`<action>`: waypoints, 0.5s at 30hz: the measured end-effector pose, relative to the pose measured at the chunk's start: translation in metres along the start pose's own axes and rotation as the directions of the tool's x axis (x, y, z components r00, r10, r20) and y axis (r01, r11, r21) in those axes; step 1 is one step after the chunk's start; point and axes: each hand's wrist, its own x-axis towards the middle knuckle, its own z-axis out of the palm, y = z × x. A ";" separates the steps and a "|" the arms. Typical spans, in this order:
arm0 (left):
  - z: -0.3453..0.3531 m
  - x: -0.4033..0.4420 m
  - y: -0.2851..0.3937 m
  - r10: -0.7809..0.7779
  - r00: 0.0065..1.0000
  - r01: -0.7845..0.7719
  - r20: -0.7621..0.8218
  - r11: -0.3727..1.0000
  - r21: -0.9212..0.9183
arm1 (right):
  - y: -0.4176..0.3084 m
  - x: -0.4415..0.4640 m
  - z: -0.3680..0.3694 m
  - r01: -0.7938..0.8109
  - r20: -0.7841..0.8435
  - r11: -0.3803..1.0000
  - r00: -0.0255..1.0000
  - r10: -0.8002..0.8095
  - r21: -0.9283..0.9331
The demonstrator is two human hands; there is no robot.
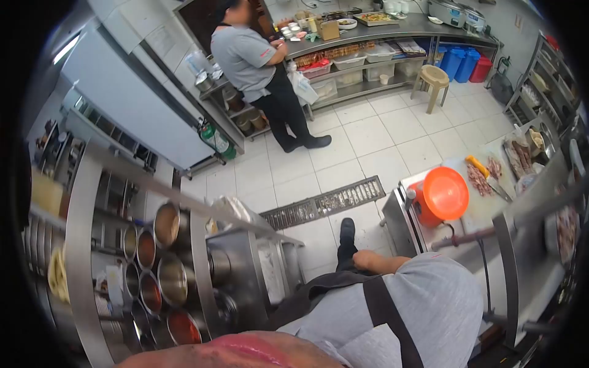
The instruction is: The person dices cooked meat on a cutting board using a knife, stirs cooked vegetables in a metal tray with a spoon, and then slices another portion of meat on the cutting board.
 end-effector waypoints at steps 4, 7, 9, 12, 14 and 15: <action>-0.067 0.059 0.066 -0.014 0.999 0.014 -0.053 1.000 0.009 | 0.024 0.069 -0.090 0.097 0.026 0.995 0.995 -0.097 0.002; -0.126 0.103 0.124 -0.044 0.991 0.033 -0.127 0.996 -0.087 | 0.074 0.139 -0.167 -0.010 -0.111 0.998 0.994 0.017 0.058; -0.170 0.133 0.167 -0.127 0.976 0.084 -0.179 0.969 -0.232 | 0.105 0.154 -0.238 -0.009 -0.385 0.997 0.922 0.036 0.071; -0.222 0.176 0.239 -0.253 0.947 0.147 -0.198 0.889 -0.434 | 0.169 0.189 -0.306 -0.246 -0.376 0.963 0.887 0.269 0.110; -0.248 0.204 0.271 -0.157 0.974 0.086 -0.163 0.923 -0.375 | 0.195 0.192 -0.349 -0.240 -0.537 0.938 0.771 0.341 0.250; -0.263 0.209 0.305 -0.154 0.981 0.101 -0.121 0.928 -0.359 | 0.209 0.192 -0.363 -0.260 -0.542 0.933 0.761 0.357 0.250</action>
